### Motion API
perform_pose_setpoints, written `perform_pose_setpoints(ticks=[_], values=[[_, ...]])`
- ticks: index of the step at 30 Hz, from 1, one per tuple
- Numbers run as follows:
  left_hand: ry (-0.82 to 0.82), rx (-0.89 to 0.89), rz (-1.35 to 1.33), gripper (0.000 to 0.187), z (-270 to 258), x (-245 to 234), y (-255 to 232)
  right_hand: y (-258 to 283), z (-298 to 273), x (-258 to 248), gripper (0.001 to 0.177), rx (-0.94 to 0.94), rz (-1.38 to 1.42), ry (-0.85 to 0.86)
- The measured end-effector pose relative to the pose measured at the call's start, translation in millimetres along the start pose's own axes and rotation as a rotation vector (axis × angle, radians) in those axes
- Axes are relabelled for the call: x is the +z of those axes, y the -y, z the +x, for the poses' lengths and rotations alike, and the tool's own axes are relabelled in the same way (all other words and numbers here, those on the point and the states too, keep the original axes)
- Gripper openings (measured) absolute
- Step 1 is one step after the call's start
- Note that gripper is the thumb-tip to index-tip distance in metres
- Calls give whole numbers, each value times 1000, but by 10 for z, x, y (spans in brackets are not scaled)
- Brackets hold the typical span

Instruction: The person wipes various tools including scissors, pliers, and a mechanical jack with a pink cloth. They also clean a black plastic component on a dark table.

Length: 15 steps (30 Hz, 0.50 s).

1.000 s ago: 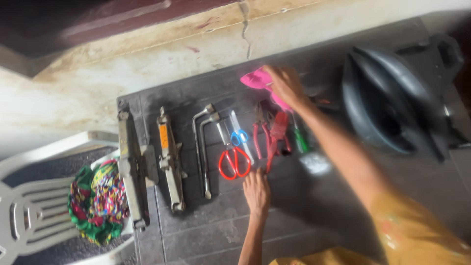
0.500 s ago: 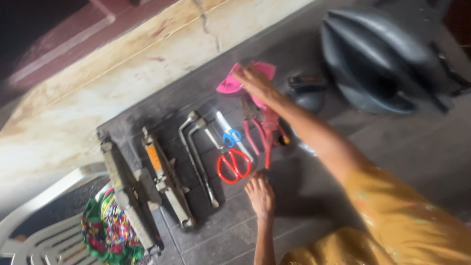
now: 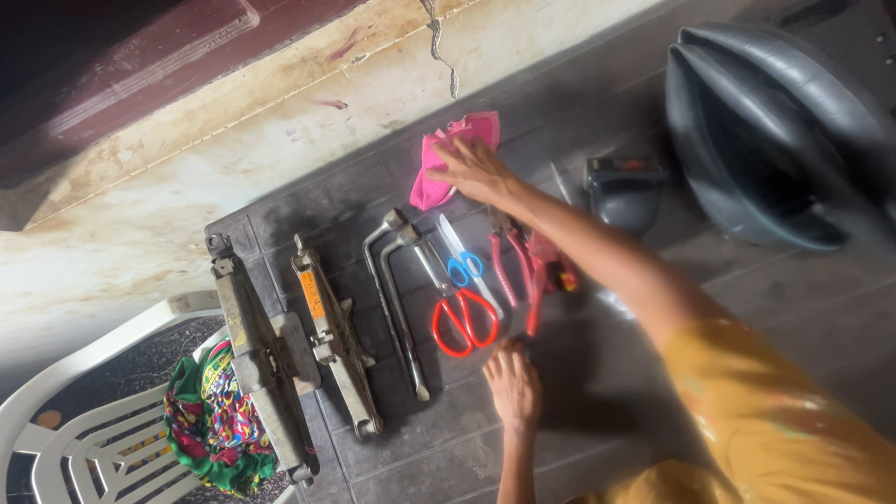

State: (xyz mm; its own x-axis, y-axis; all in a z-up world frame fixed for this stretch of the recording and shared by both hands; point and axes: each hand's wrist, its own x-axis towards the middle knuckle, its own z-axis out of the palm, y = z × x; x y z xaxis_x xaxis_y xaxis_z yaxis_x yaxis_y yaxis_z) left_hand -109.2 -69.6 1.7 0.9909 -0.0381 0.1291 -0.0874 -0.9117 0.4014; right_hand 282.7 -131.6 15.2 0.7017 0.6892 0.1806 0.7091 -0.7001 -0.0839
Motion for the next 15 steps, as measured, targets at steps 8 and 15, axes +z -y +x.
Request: perform_pose_setpoints(ticks=[8,15], values=[[40,-27,-41,45,-15,2,0,-575,-387,-584,80,239,112,235],[30,-29,-55,45,-10,-12,-9,-1411,-644,-555,71,802,619,-84]])
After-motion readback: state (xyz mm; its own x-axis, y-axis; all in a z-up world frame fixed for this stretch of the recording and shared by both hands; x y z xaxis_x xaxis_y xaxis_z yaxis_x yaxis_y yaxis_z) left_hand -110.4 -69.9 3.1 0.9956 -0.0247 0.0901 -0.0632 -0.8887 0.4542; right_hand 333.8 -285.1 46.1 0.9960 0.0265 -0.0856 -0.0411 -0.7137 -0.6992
